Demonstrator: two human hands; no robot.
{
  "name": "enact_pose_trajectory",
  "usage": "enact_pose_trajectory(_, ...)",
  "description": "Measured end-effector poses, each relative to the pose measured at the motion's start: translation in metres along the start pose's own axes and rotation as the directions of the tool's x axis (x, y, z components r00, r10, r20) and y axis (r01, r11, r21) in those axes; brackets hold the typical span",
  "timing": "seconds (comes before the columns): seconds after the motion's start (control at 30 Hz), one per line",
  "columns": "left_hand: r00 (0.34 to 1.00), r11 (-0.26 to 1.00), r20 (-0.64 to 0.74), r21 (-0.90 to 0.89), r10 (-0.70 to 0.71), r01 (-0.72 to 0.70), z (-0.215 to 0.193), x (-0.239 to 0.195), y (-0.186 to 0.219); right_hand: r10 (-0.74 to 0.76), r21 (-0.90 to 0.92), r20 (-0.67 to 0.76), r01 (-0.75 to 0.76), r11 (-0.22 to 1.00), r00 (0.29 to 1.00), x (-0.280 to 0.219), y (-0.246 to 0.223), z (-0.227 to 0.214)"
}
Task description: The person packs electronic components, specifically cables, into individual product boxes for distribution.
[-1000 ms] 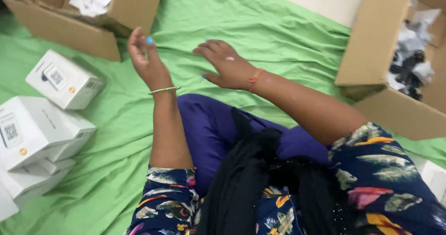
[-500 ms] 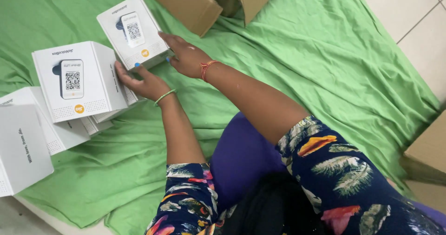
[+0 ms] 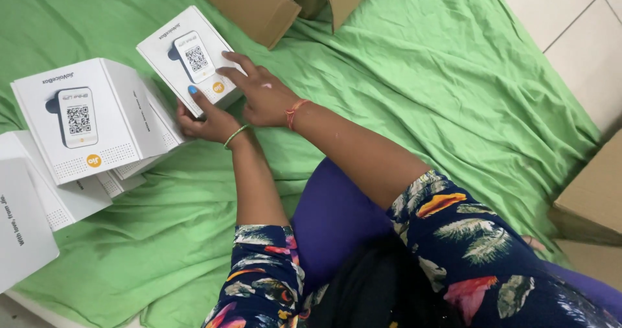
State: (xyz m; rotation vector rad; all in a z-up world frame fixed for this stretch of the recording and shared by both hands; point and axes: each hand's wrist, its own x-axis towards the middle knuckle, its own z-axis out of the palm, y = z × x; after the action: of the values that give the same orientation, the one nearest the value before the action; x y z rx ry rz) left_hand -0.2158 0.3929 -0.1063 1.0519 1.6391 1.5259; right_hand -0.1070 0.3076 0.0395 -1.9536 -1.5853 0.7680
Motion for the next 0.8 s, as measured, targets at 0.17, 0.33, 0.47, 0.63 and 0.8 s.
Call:
enact_pose_trajectory(0.17,0.964,0.878,0.262,-0.450,-0.044,0.163,-0.012,-0.037,0.087,-0.061,0.038,-0.208,0.071,0.997,0.976,-0.062,0.011,-0.014)
enact_pose_trajectory(0.33,0.885,0.776,0.462,-0.579,0.060,0.250,-0.023,-0.108,0.170,-0.091,0.246,-0.479,0.233,0.941,0.873,-0.154,0.023,-0.080)
enact_pose_trajectory(0.47,0.555,0.739,0.818,-0.464,0.147,0.489,-0.022,-0.181,0.216,0.324,0.660,-0.480,0.093,0.745,0.815,-0.260,0.046,-0.155)
enact_pose_trajectory(0.63,0.045,0.808,0.975,-0.207,0.219,0.551,-0.007,-0.282,0.262,0.624,0.878,-0.402,0.087,0.471,0.670,-0.419,0.076,-0.207)
enact_pose_trajectory(0.8,-0.187,0.837,0.977,0.016,0.104,0.547,0.027,-0.403,0.236,0.774,0.979,-0.201,0.113,0.167,0.600,-0.522,0.126,-0.172)
